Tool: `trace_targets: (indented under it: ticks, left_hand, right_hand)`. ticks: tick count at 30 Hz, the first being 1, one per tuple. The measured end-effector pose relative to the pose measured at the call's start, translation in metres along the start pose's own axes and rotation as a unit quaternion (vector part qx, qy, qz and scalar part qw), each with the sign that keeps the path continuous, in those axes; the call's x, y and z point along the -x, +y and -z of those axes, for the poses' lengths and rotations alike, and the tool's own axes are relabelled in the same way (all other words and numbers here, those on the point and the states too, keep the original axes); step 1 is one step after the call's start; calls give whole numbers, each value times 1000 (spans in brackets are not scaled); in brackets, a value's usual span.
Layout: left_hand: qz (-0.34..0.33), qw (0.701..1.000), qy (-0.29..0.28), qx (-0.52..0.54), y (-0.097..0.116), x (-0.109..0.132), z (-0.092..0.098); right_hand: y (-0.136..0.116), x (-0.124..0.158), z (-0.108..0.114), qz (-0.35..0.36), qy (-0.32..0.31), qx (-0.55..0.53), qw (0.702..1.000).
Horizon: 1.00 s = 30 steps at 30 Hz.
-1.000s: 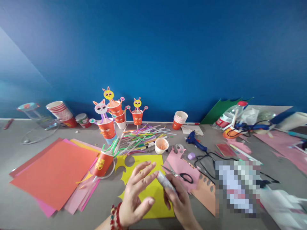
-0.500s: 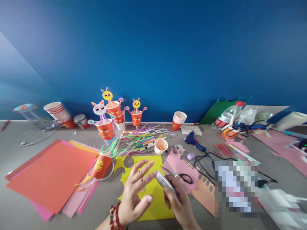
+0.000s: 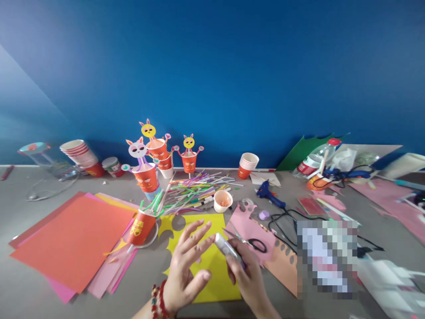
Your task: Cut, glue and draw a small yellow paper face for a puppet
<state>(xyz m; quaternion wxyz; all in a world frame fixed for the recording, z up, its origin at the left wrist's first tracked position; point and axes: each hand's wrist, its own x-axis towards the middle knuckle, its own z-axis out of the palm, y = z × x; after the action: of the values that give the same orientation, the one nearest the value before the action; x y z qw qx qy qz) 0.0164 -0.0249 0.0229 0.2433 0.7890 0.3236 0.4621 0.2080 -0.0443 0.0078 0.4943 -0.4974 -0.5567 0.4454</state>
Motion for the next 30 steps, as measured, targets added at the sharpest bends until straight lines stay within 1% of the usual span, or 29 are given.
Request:
trace_targets:
  ticks: [4, 10, 16, 21, 24, 30]
  left_hand:
    - [-4, 1000, -7, 8, 2, 1, 1]
    - [11, 1000, 2, 8, 0, -1, 0]
    - [3, 1000, 9, 15, 0, 1, -1]
    - [9, 1000, 0, 10, 0, 1, 0]
    - [10, 1000, 3, 11, 1, 1, 0]
    - [10, 1000, 7, 14, 1, -1, -1]
  right_hand:
    - [0, -1, 0, 7, 4, 4, 1000]
    - [2, 0, 2, 37, 4, 52, 998]
    - [0, -1, 3, 45, 15, 73, 996]
    - [-2, 1, 3, 39, 17, 79, 996]
    - [-3, 0, 3, 31, 23, 80, 996]
    - [-1, 1, 3, 27, 15, 72, 997]
